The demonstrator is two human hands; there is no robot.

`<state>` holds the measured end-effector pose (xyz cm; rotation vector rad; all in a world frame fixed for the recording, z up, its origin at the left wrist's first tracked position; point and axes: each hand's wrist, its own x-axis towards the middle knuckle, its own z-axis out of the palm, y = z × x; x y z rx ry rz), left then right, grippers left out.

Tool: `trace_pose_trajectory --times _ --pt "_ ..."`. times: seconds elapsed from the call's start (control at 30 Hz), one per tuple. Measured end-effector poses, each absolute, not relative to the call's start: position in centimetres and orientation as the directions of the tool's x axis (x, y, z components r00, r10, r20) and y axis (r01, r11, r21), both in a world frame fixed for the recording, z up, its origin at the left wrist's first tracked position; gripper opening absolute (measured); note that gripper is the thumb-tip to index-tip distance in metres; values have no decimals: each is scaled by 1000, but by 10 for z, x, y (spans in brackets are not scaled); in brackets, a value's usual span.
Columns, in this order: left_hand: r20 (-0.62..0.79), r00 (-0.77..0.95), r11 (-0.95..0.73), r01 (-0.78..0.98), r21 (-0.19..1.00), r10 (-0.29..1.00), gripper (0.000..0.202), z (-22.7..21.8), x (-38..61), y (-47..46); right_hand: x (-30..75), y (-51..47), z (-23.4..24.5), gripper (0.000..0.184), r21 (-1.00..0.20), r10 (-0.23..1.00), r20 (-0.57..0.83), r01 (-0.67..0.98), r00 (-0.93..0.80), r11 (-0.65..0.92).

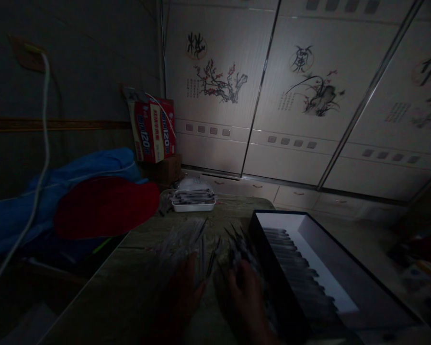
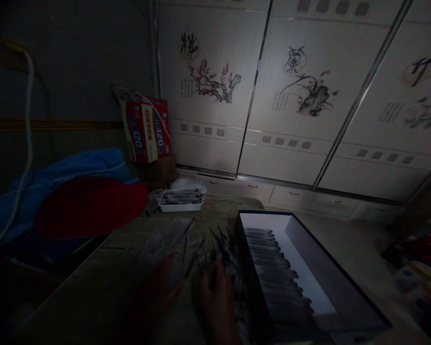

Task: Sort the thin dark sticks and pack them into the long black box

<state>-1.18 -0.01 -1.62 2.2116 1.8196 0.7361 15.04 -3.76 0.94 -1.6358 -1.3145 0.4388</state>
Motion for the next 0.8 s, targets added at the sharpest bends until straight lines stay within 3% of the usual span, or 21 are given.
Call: trace_pose_trajectory --times 0.23,0.4,0.8 --pt "143 134 -179 909 376 981 57 -1 -10 -5 149 -39 -1 24 -874 910 256 480 326 74" --pt "79 154 -170 943 287 985 45 8 -9 -10 153 -38 -3 21 -885 916 279 447 289 129" --pt "-4 167 -164 968 193 986 43 -5 -18 -4 158 -36 -22 21 -862 903 293 495 313 109"
